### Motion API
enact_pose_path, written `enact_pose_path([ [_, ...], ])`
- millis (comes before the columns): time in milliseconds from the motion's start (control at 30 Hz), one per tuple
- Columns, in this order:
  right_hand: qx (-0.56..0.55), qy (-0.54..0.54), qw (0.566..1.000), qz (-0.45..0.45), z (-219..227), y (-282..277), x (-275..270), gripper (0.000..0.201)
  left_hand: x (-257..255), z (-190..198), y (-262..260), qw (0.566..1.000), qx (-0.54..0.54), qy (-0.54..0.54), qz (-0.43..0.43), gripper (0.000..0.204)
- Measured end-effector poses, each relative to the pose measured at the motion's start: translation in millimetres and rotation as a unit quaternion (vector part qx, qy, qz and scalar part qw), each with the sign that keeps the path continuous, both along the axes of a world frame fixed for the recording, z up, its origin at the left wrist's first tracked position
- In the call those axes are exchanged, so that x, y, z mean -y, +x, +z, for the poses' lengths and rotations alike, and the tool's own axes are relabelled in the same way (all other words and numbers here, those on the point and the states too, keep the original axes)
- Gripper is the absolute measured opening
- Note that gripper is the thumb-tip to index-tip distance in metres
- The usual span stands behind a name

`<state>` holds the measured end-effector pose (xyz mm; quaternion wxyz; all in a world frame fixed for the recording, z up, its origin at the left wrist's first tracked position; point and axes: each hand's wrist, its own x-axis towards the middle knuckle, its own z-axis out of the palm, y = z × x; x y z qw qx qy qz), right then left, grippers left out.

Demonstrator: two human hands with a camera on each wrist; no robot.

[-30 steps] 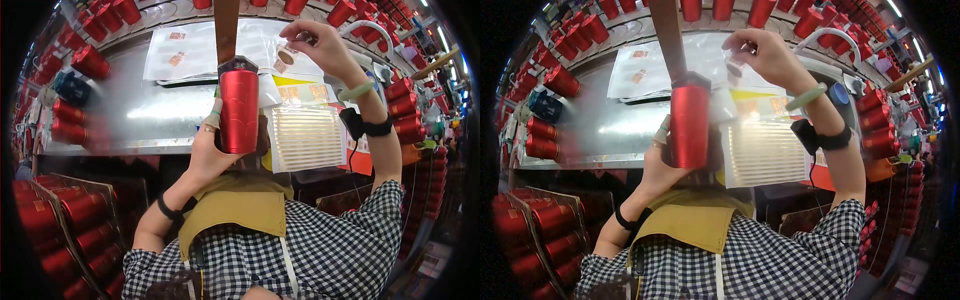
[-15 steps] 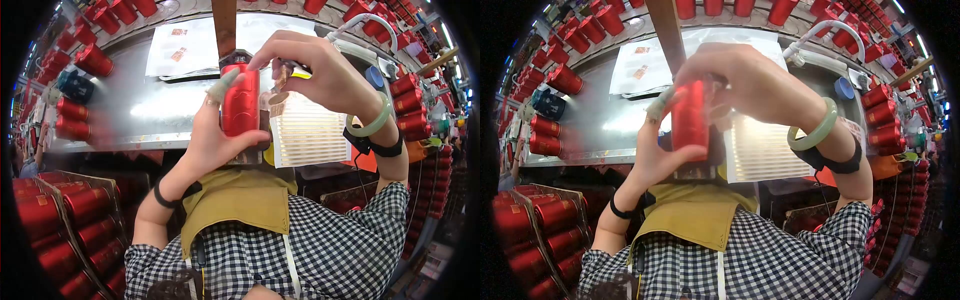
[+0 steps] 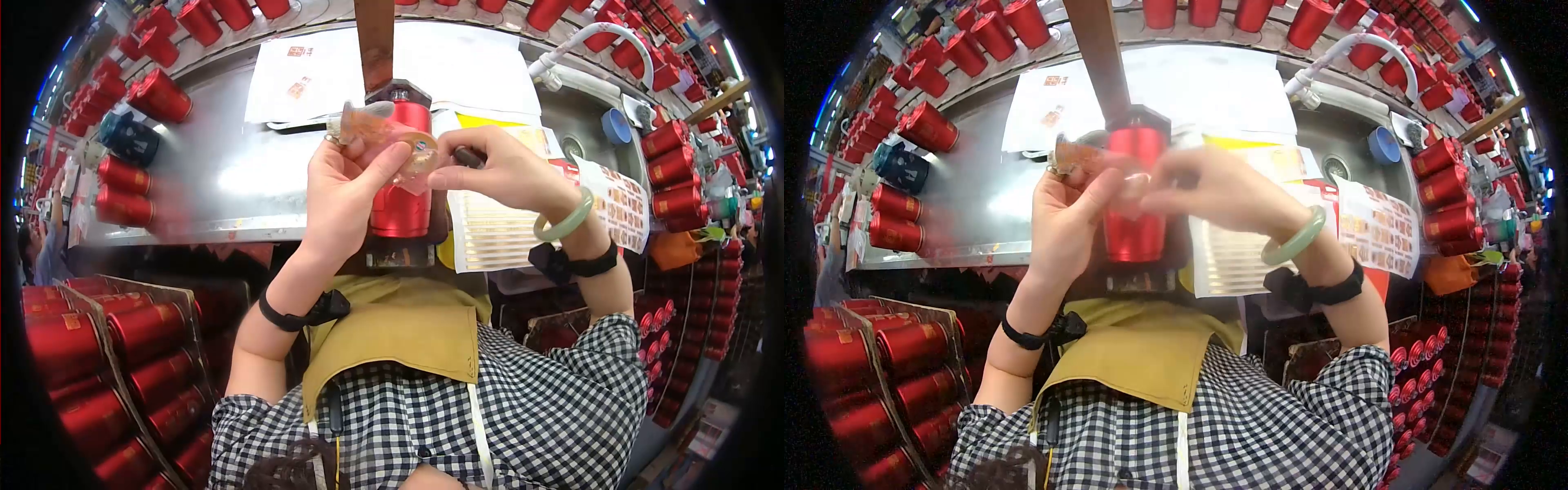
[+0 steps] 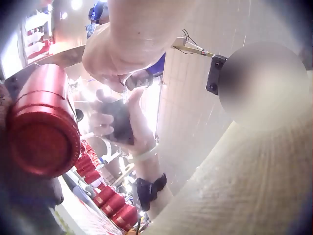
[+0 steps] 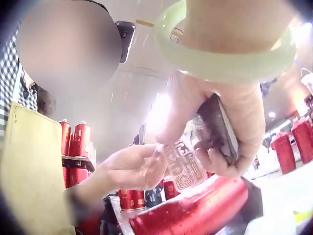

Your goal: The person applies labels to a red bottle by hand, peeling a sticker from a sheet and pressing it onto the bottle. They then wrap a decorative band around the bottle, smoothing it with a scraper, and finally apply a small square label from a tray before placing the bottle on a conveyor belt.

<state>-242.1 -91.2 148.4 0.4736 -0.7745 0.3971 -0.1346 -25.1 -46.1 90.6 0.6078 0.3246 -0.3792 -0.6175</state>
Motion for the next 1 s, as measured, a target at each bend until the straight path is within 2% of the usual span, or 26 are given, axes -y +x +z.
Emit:
enact_pose_path([
  [33, 0.045, 0.037, 0.998, -0.030, -11, 0, -4, 0.018, -1, -2, 4, 1.000, 0.015, -0.008, 0.002, 0.037],
  [133, 0.056, 0.014, 0.998, -0.029, -18, -6, -8, 0.016, -6, -3, 10, 0.999, 0.032, -0.014, 0.004, 0.040],
  [167, 0.057, 0.015, 0.998, -0.030, -16, -6, -9, 0.016, -9, -3, 12, 0.997, 0.068, -0.031, 0.009, 0.043],
  [233, -0.004, 0.020, 0.999, -0.029, -7, -7, -12, 0.017, -15, 0, 15, 0.993, 0.104, -0.048, 0.013, 0.045],
  [400, 0.025, 0.050, 0.998, -0.024, -7, -10, -34, 0.017, -49, 5, 23, 0.992, 0.127, -0.018, -0.020, 0.047],
  [500, 0.022, 0.076, 0.997, -0.016, -21, -10, -41, 0.019, -58, -14, 25, 0.991, 0.127, 0.027, -0.035, 0.049],
  [600, -0.008, 0.084, 0.995, -0.057, -39, -3, -37, 0.021, -55, -25, 23, 0.989, 0.138, 0.053, -0.016, 0.044],
  [667, -0.034, 0.013, 0.996, -0.077, -45, 0, -35, 0.025, -51, -28, 24, 0.987, 0.155, 0.032, 0.006, 0.040],
  [833, -0.036, -0.002, 0.995, -0.093, -51, 4, -34, 0.024, -43, -37, 32, 0.977, 0.206, 0.059, -0.013, 0.042],
  [933, -0.022, -0.048, 0.994, -0.101, -59, 2, -32, 0.024, -41, -39, 32, 0.984, 0.175, 0.037, -0.013, 0.053],
  [1000, -0.011, -0.018, 0.994, -0.106, -60, 2, -31, 0.025, -42, -32, 34, 0.941, 0.329, -0.075, -0.026, 0.078],
])
